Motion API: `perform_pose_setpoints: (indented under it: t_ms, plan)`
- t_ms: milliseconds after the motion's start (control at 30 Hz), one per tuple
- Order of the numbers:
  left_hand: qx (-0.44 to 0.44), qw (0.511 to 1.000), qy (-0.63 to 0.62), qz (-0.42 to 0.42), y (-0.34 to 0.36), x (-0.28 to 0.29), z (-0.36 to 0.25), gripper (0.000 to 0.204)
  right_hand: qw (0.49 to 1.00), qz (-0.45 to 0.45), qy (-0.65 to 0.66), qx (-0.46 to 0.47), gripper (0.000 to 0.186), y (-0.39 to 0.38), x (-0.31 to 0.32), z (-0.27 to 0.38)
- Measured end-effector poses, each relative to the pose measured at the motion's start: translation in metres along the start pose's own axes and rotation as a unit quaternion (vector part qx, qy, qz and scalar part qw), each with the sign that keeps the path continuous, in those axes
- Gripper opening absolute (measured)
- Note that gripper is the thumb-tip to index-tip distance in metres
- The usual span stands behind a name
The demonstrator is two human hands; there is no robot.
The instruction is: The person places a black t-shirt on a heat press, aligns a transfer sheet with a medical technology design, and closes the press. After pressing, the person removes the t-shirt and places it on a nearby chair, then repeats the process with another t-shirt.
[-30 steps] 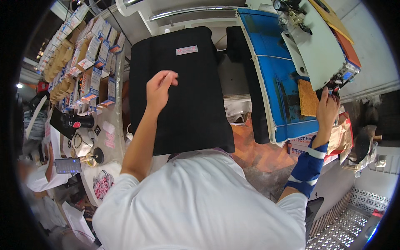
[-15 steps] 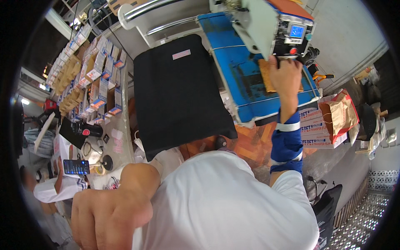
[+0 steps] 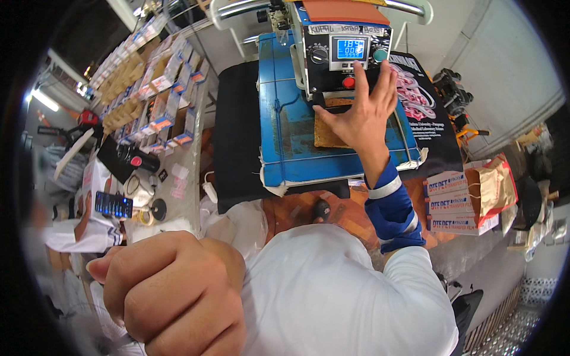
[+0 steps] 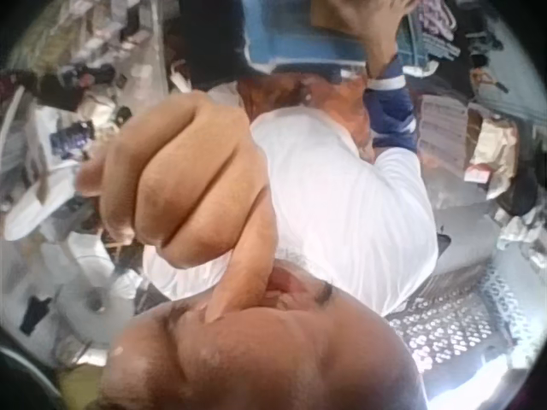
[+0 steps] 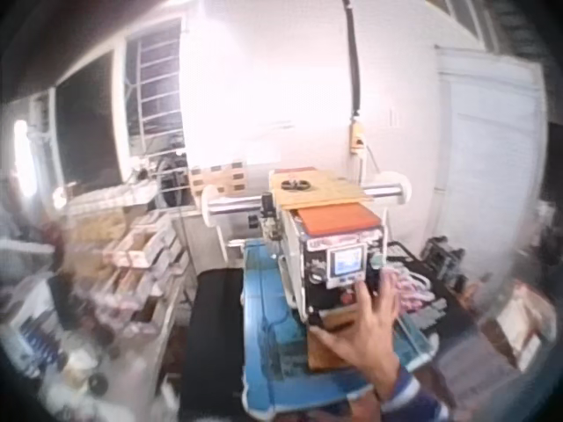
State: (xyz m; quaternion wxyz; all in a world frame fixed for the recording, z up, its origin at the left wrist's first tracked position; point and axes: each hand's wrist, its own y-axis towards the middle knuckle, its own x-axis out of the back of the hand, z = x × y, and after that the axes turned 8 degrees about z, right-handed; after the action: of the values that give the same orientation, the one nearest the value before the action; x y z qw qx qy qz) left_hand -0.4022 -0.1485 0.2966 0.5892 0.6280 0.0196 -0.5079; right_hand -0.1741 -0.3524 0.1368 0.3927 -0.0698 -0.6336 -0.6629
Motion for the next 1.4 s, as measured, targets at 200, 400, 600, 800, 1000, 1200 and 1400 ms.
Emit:
perform_pose_setpoints:
  t_ms: [200, 400, 600, 800, 1000, 1200, 1400]
  plan:
    - [-0.105, 0.966, 0.232, 0.036, -0.011, -0.014, 0.017, 0.047, 0.998, 0.021, 0.049, 0.033, 0.106, 0.006, -0.022, 0.050]
    - [-0.072, 0.929, 0.362, 0.030, -0.028, -0.028, 0.014, 0.045, 0.996, 0.055, 0.073, 0.014, 0.101, 0.006, -0.032, 0.099]
    - [0.079, 0.985, 0.153, 0.033, -0.030, -0.031, -0.006, 0.038, 0.981, 0.062, 0.178, 0.047, 0.083, -0.010, -0.031, 0.083]
    - [-0.053, 0.997, 0.050, 0.011, -0.020, -0.009, 0.042, 0.038, 0.979, 0.119, 0.156, -0.063, 0.060, -0.079, 0.006, -0.013]
    - [-0.042, 0.998, 0.050, 0.012, 0.014, 0.042, 0.077, 0.037, 0.971, 0.133, 0.078, -0.185, 0.045, -0.167, 0.041, -0.147]
    - [-0.042, 0.979, 0.151, 0.130, 0.064, 0.154, 0.122, 0.035, 0.952, 0.147, 0.023, -0.266, 0.040, -0.217, 0.086, -0.291]
    - [-0.059, 0.902, 0.425, -0.054, 0.090, 0.337, 0.096, 0.038, 0.949, 0.142, -0.014, -0.281, 0.039, -0.230, 0.117, -0.454]
